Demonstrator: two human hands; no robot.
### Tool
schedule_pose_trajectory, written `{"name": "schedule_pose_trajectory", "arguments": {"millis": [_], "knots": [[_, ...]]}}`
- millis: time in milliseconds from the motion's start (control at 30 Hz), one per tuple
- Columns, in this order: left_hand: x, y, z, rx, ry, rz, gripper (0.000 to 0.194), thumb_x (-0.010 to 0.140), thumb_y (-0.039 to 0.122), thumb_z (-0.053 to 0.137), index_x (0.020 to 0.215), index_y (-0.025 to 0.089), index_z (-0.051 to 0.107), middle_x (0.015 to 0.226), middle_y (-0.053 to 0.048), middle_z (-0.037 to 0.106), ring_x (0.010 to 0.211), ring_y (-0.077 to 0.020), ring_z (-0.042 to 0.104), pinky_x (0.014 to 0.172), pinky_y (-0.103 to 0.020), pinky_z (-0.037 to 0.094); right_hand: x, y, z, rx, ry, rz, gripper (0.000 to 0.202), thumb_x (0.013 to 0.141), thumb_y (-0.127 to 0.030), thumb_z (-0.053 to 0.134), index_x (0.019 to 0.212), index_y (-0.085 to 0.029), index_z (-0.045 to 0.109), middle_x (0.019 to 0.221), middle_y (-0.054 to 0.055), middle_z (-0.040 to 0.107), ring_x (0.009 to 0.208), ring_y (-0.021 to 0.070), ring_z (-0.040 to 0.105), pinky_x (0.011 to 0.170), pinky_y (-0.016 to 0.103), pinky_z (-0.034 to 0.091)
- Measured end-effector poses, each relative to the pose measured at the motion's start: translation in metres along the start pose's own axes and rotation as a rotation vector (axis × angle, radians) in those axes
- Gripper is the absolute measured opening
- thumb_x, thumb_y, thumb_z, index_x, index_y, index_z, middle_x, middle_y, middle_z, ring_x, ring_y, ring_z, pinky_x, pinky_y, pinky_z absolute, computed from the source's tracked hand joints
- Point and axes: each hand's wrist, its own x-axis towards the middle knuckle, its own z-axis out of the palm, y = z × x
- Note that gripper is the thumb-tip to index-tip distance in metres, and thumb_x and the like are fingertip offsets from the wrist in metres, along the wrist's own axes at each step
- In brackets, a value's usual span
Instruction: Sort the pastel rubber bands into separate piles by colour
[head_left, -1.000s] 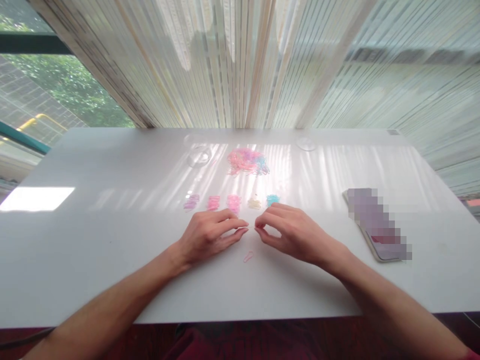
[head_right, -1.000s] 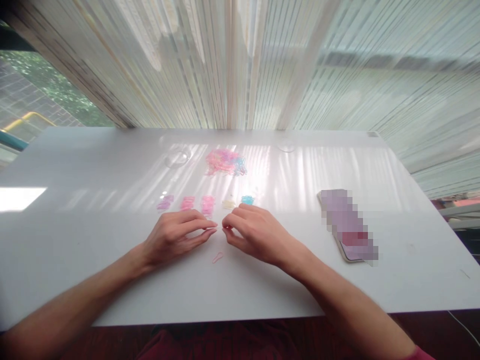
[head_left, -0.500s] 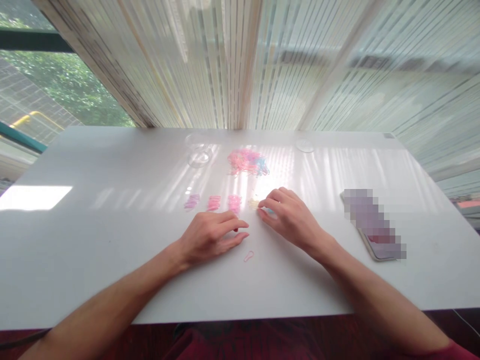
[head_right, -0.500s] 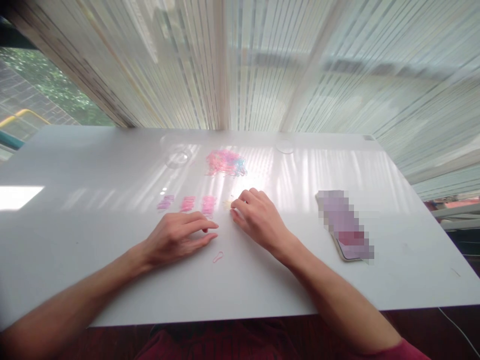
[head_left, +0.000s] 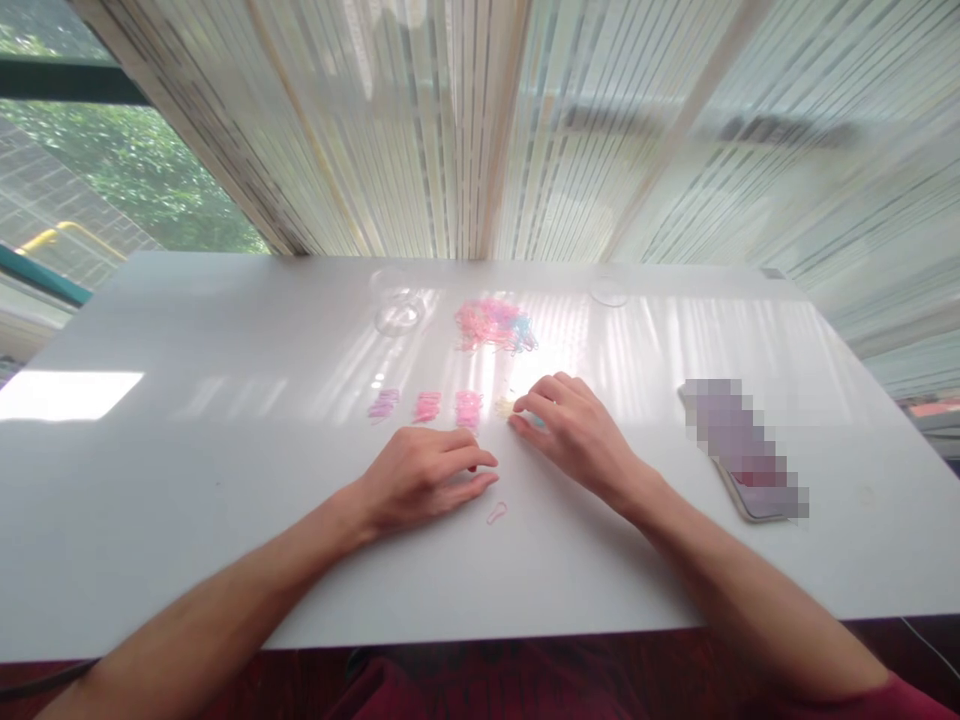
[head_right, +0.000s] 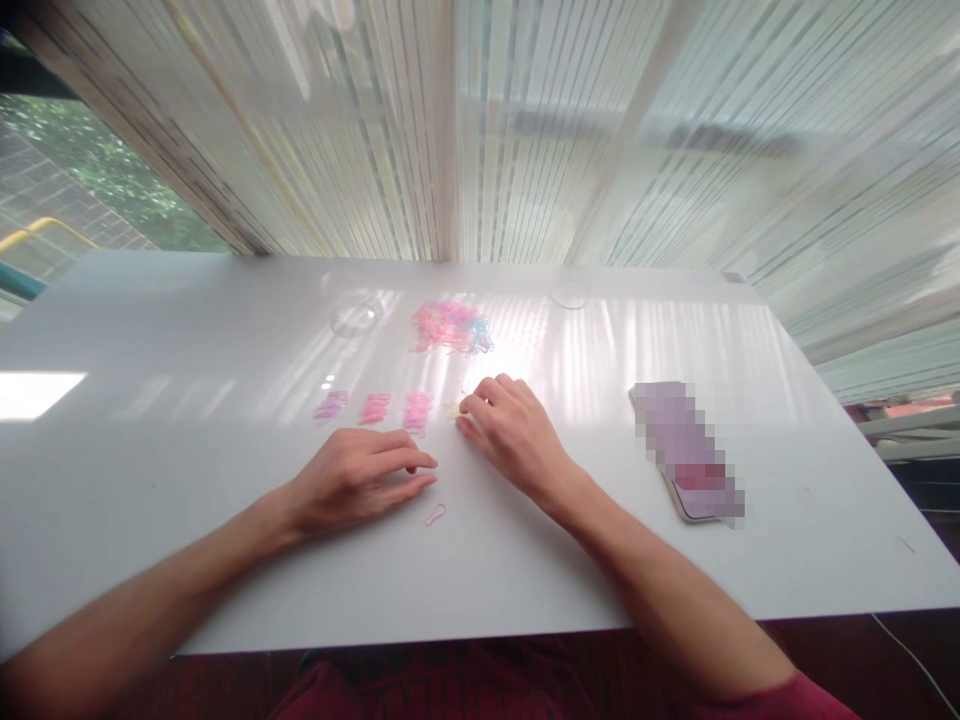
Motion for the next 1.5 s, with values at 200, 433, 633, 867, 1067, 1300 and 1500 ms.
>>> {"name": "schedule_pose_trajectory", "arguments": {"millis": [200,433,633,867,1067,1300,1500], "knots": [[0.000,0.001,-0.003,-0.025,-0.033,0.010,0.010,0.096,0.025,0.062,0.093,0.020,0.071,0.080,0.002,0.073,0.061,-0.0102,0.061,0.057,-0.024,0.040,-0.001,0.002,-0.003,0.017,0.019,0.002,0.010,0.098,-0.018,0.060,0.090,-0.018,0.066,0.085,0.007,0.062,0.079,0.0213,0.050,0.071,0.034,0.039],[0.000,0.006,-0.009,-0.127,-0.268,0.002,0.019,0.088,0.037,0.071,0.100,0.022,0.072,0.088,0.001,0.072,0.064,-0.0114,0.062,0.059,-0.025,0.040,-0.007,0.001,-0.014,0.091,0.044,-0.021,0.008,0.097,-0.020,0.062,0.092,-0.017,0.067,0.083,0.006,0.062,0.077,0.0205,0.051,0.070,0.034,0.042],[-0.002,0.009,-0.006,-0.108,-0.281,0.012,0.009,0.090,0.031,0.068,0.092,0.024,0.072,0.087,0.004,0.071,0.058,-0.0091,0.057,0.058,-0.026,0.037,-0.009,-0.006,-0.029,0.250,-0.175,-0.066,0.009,0.096,-0.018,0.062,0.088,-0.018,0.067,0.077,0.003,0.060,0.074,0.0184,0.053,0.065,0.030,0.041],[-0.003,0.005,-0.004,-0.021,-0.189,0.060,0.012,0.092,0.021,0.061,0.085,0.021,0.070,0.081,0.003,0.071,0.056,-0.0091,0.055,0.056,-0.027,0.035,-0.016,-0.022,-0.032,0.374,-0.411,-0.169,0.013,0.096,-0.031,0.065,0.094,-0.019,0.068,0.082,0.002,0.061,0.075,0.0173,0.055,0.069,0.029,0.041],[-0.002,0.004,-0.003,-0.005,-0.148,0.034,0.010,0.090,0.019,0.061,0.083,0.019,0.068,0.080,0.002,0.071,0.058,-0.0109,0.059,0.056,-0.026,0.038,-0.017,-0.029,-0.018,0.313,-0.380,-0.184,0.019,0.098,-0.024,0.059,0.081,-0.018,0.064,0.076,0.001,0.058,0.070,0.0154,0.051,0.066,0.029,0.038],[-0.001,0.003,-0.008,-0.093,-0.113,-0.045,0.007,0.089,0.018,0.062,0.085,0.018,0.068,0.071,0.003,0.072,0.057,-0.0107,0.060,0.058,-0.024,0.041,-0.018,-0.028,-0.010,0.340,-0.272,-0.185,0.011,0.097,-0.025,0.059,0.093,-0.017,0.066,0.082,0.003,0.064,0.074,0.0167,0.055,0.069,0.029,0.041],[0.001,0.001,-0.013,-0.212,-0.076,-0.122,0.008,0.085,0.014,0.064,0.085,0.019,0.071,0.063,0.006,0.068,0.048,-0.0070,0.051,0.052,-0.021,0.037,-0.017,-0.027,-0.005,0.331,-0.149,-0.211,0.020,0.102,-0.024,0.053,0.088,-0.018,0.066,0.077,0.003,0.065,0.070,0.0161,0.054,0.065,0.029,0.040]]}}
